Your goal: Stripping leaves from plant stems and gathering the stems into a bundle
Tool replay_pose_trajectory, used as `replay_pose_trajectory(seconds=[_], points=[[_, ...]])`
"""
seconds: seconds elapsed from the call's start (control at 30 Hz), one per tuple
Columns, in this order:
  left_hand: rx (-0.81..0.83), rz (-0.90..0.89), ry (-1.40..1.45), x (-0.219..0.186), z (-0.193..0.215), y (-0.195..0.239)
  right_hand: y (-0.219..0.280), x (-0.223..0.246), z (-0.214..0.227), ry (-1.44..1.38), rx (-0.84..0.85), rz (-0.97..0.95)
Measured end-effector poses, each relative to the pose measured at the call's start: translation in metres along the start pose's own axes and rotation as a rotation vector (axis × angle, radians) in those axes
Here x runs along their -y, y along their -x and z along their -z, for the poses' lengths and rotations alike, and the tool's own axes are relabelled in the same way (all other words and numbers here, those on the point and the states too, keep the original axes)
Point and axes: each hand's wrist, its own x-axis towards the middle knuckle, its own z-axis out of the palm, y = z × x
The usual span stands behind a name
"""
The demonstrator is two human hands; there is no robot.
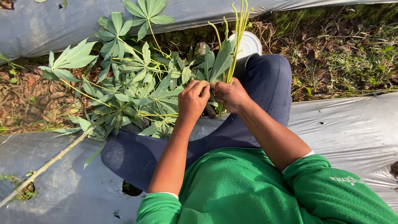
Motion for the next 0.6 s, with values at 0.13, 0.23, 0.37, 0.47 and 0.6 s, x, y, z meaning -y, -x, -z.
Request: replay_pose_trajectory(seconds=[0.13, 0.23, 0.37, 0.47, 0.6], points=[[-0.030, 0.007, -0.051, 0.000, 0.004, 0.005, -0.003, -0.007, 0.008, 0.003, 0.013, -0.037], [-0.076, -0.016, -0.160, 0.010, 0.009, 0.007, -0.002, -0.007, 0.004, -0.070, -0.001, -0.060], [-0.139, 0.002, -0.135, 0.014, 0.020, 0.007, 0.016, 0.006, -0.013, 0.060, 0.002, 0.008], [-0.160, 0.009, -0.127, 0.015, 0.017, 0.011, 0.020, 0.002, -0.024, 0.154, 0.007, 0.048], [-0.161, 0.023, -0.112, 0.009, 0.015, 0.014, 0.026, 0.001, -0.042, 0.133, 0.020, 0.072]])
